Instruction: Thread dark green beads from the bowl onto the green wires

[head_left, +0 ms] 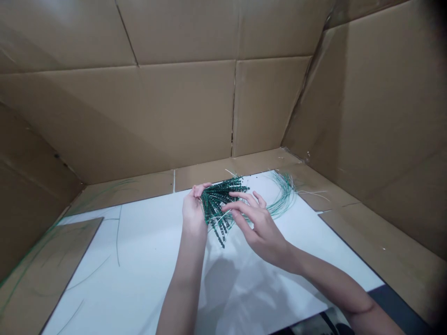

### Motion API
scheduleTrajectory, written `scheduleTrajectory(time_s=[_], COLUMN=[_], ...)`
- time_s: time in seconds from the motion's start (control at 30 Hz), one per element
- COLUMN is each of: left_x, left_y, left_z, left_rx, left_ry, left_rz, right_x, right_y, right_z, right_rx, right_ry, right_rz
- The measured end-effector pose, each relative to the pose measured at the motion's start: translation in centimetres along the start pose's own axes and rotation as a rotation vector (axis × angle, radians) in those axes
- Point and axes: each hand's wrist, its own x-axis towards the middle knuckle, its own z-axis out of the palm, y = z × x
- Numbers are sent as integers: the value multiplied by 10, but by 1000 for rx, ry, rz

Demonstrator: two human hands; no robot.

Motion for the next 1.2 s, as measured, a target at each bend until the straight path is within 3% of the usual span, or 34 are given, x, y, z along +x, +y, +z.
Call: scheduleTrajectory(time_s=[0.23,0.47,0.67,0.9,1.2], left_x=[1,-5,-7,-4,-6], left_y=[-3,-5,-5,-4,-4], left_z=[-1,3,5,2,4], left_rx=[25,42,30,-13,89], left_ry=[-27,-6,7,-9,-4], left_rz=[24,-3,-5,-10,35], right_x=[4,6,9,10,6], right_y=[9,20,23,18,14], right_z=[9,15,15,10,10], right_rx=[-17,-243,-354,-156,-145], right_ry=[160,359,365,254,272], right_rz=[-9,-206,-214,-77,-119])
